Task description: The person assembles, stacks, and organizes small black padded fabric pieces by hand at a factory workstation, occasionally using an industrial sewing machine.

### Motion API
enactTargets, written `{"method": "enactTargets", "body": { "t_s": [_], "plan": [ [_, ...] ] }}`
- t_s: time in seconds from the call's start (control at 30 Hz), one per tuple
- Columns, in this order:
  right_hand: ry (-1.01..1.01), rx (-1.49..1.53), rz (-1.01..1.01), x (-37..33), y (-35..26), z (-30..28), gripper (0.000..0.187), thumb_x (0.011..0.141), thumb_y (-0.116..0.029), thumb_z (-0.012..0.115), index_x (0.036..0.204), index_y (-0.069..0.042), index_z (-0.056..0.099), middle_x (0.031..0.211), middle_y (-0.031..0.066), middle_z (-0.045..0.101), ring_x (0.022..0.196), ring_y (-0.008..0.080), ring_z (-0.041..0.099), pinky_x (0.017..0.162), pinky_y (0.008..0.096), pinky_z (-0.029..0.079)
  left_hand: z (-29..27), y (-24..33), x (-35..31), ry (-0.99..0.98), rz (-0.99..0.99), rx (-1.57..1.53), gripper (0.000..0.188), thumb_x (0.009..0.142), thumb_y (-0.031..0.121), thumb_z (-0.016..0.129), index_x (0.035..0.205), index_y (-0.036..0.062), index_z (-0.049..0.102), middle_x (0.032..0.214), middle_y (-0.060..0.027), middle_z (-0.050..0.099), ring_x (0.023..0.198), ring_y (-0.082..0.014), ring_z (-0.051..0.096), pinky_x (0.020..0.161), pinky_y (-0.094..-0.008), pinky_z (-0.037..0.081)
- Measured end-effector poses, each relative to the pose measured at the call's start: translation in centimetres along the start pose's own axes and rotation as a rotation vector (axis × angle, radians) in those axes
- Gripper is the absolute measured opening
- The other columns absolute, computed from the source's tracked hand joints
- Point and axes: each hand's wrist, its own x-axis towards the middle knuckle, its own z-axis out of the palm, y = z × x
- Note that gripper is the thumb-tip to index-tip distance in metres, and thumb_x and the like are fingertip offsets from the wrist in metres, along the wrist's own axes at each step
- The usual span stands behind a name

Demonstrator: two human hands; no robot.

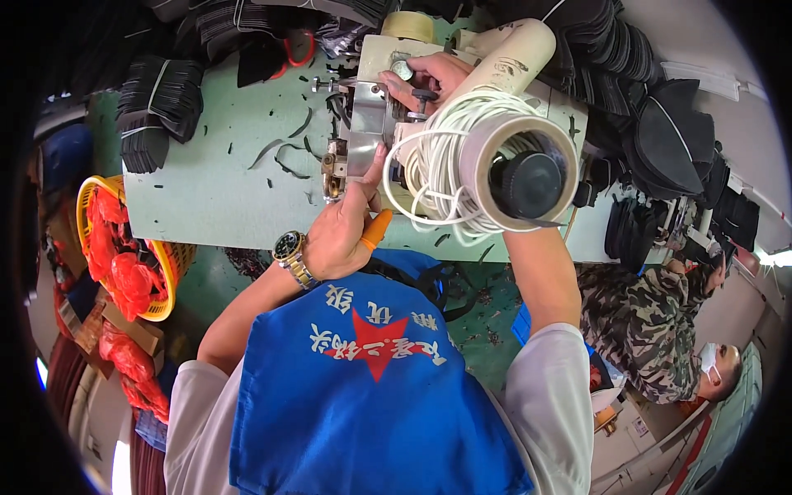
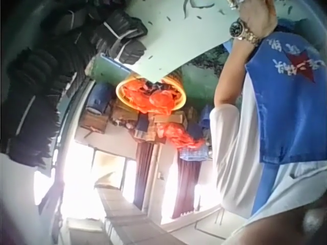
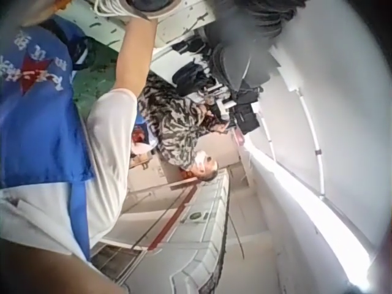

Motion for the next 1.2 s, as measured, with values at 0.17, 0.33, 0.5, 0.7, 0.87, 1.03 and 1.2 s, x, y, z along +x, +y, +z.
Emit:
{"method": "enactTargets", "body": {
  "t_s": [0.17, 0.33, 0.5, 0.7, 0.87, 1.03, 1.2],
  "plan": [
    [0.065, 0.039, -0.182, 0.1, 0.8, -0.1, 0.031, 0.075, -0.010, 0.078, 0.103, -0.001, 0.066, 0.075, 0.0041, 0.060, 0.058, 0.0075, 0.049, 0.051, 0.0203, 0.040, 0.2, 0.0, 0.0, 0.021, -0.016, -0.037, 0.063, 0.084, -0.003, 0.057, 0.136, -0.0047, 0.022, 0.083, -0.0151, 0.053, 0.056, -0.0299, 0.053, 0.054, -0.0361, 0.046],
    [0.011, 0.121, -0.281, 0.1, 1.6, -0.1, 0.041, 0.073, -0.007, 0.077, 0.112, -0.001, 0.064, 0.087, 0.0077, 0.062, 0.063, 0.0110, 0.052, 0.055, 0.0217, 0.043, 0.4, -0.4, 0.1, 0.063, 0.040, -0.030, 0.060, 0.083, -0.002, 0.058, 0.134, -0.0046, 0.025, 0.094, -0.0166, 0.057, 0.057, -0.0302, 0.052, 0.053, -0.0366, 0.045],
    [-0.001, 0.068, -0.229, 0.1, 1.2, -0.3, 0.041, 0.073, -0.008, 0.077, 0.112, -0.003, 0.065, 0.086, 0.0076, 0.062, 0.063, 0.0116, 0.053, 0.055, 0.0219, 0.043, 0.0, -0.3, 0.1, -0.031, -0.038, -0.048, 0.045, 0.081, -0.002, 0.057, 0.119, -0.0064, 0.033, 0.142, -0.0253, 0.033, 0.074, -0.0404, 0.059, 0.057, -0.0434, 0.048],
    [0.014, 0.073, -0.161, 0.3, 0.6, -0.4, 0.038, 0.072, -0.008, 0.078, 0.108, -0.003, 0.066, 0.081, 0.0054, 0.061, 0.061, 0.0101, 0.049, 0.054, 0.0218, 0.041, -0.2, -0.2, 0.1, -0.030, -0.026, -0.039, 0.032, 0.080, -0.002, 0.058, 0.103, -0.0028, 0.036, 0.145, -0.0245, 0.028, 0.074, -0.0423, 0.057, 0.057, -0.0435, 0.048],
    [0.043, 0.058, -0.135, 0.3, 0.0, -0.4, 0.034, 0.072, -0.008, 0.077, 0.105, -0.003, 0.067, 0.079, 0.0046, 0.060, 0.061, 0.0093, 0.048, 0.054, 0.0213, 0.040, 0.5, -0.6, 0.0, 0.061, 0.059, -0.039, 0.037, 0.081, -0.003, 0.059, 0.109, -0.0037, 0.034, 0.138, -0.0233, 0.041, 0.059, -0.0347, 0.053, 0.052, -0.0387, 0.044],
    [0.018, 0.115, -0.200, 0.7, 0.7, -0.1, 0.035, 0.071, -0.005, 0.076, 0.105, -0.003, 0.067, 0.077, 0.0046, 0.060, 0.059, 0.0091, 0.047, 0.054, 0.0213, 0.040, -0.1, -0.3, 0.0, 0.055, 0.034, -0.009, 0.030, 0.081, -0.002, 0.059, 0.092, 0.0008, 0.031, 0.145, -0.0227, 0.031, 0.060, -0.0377, 0.052, 0.051, -0.0396, 0.044],
    [0.129, -0.019, -0.139, 0.8, -0.1, 0.6, 0.037, 0.066, -0.003, 0.074, 0.102, -0.001, 0.066, 0.073, 0.0058, 0.056, 0.057, 0.0111, 0.046, 0.051, 0.0226, 0.039, 0.1, -0.5, 0.0, 0.067, 0.041, -0.015, 0.030, 0.081, -0.001, 0.060, 0.094, 0.0003, 0.032, 0.144, -0.0215, 0.034, 0.060, -0.0365, 0.052, 0.051, -0.0393, 0.044]
  ]
}}
